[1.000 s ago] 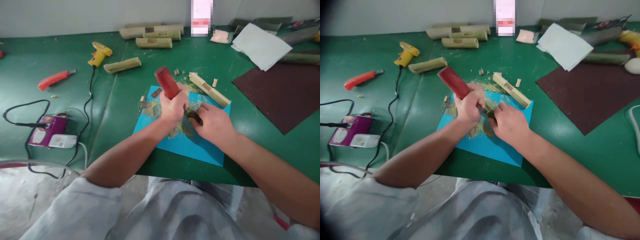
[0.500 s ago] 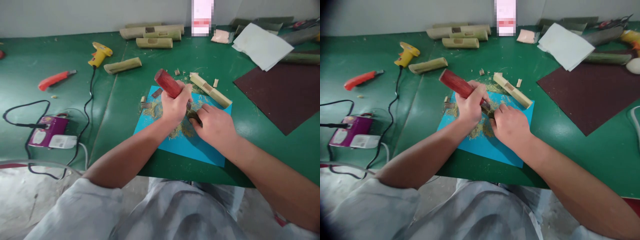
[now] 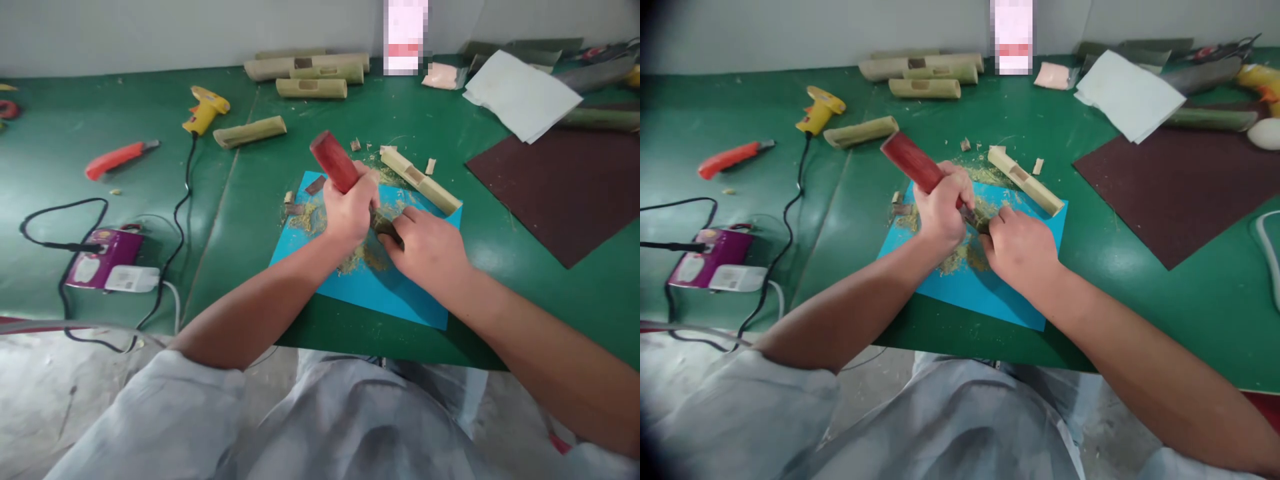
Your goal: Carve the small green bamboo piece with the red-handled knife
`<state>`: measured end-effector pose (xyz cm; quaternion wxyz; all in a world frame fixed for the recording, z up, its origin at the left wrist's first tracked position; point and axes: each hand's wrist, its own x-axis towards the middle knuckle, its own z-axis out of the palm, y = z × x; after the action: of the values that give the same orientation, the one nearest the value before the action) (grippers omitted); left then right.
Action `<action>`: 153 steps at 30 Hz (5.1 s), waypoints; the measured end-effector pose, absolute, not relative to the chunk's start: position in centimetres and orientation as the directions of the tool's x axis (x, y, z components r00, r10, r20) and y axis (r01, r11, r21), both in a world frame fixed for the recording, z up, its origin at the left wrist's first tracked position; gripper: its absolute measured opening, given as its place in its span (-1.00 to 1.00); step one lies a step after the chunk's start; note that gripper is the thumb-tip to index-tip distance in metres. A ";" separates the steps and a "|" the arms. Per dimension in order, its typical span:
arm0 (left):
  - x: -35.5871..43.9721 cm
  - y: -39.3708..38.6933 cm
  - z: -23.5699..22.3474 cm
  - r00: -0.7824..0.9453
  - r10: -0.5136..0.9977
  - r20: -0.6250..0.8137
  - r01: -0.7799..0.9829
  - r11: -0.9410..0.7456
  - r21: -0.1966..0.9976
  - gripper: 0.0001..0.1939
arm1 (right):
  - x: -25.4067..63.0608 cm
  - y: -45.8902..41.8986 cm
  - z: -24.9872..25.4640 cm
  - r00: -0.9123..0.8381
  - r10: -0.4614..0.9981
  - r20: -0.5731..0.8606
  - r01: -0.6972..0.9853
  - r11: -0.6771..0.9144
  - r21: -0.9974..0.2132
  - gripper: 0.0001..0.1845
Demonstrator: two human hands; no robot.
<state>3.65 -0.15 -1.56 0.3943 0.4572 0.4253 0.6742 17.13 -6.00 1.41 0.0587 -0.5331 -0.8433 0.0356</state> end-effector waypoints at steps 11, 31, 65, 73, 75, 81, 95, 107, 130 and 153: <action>3.8 -0.3 -0.8 -0.238 0.935 0.264 -0.123 -0.298 0.946 -0.60 | 17.2 -6.6 1.5 -0.392 0.912 0.120 0.910 0.403 -0.093 -0.74; 4.0 -0.9 -0.9 -0.261 0.874 0.411 0.003 -0.425 0.905 -0.55 | 17.3 -6.6 1.1 -0.463 0.849 0.256 0.873 0.486 -0.031 -0.76; 3.8 -0.3 -0.9 -0.272 0.897 0.348 -0.058 -0.376 0.925 -0.59 | 17.1 -6.2 0.8 -0.468 0.863 0.188 0.871 0.487 -0.068 -0.74; 3.8 -0.6 -0.6 -0.152 0.926 0.345 -0.109 -0.363 0.926 -0.55 | 17.3 -5.9 0.4 -0.492 0.847 0.201 0.846 0.519 -0.120 -0.74; 3.6 -0.7 -1.0 -0.153 0.936 0.317 -0.106 -0.334 0.937 -0.52 | 17.3 -5.7 0.3 -0.493 0.850 0.186 0.845 0.519 -0.128 -0.73; 3.2 -0.2 -1.9 -0.266 0.917 0.298 -0.145 -0.343 0.928 -0.60 | 17.4 -5.7 0.6 -0.481 0.865 0.139 0.860 0.497 -0.113 -0.72; 3.8 -0.7 -0.6 -0.275 0.918 0.284 -0.051 -0.309 0.950 -0.62 | 17.3 -6.0 0.6 -0.475 0.862 0.177 0.860 0.498 -0.116 -0.73; 3.6 -0.9 -0.9 -0.146 0.952 0.269 -0.078 -0.282 0.956 -0.65 | 17.4 -5.6 0.3 -0.498 0.850 0.172 0.839 0.522 -0.155 -0.73; 3.9 -0.7 -0.5 -0.142 0.931 0.337 -0.126 -0.355 0.926 -0.61 | 17.4 -5.6 0.0 -0.504 0.845 0.180 0.827 0.532 -0.182 -0.74; 3.9 -0.6 -0.8 -0.269 0.924 0.271 -0.069 -0.300 0.952 -0.63 | 17.3 -6.1 0.8 -0.471 0.865 0.173 0.863 0.492 -0.110 -0.75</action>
<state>3.89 -0.58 -0.78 0.3794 0.4707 0.4542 0.6543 17.33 -6.10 0.77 0.1029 -0.5038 -0.8577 0.0037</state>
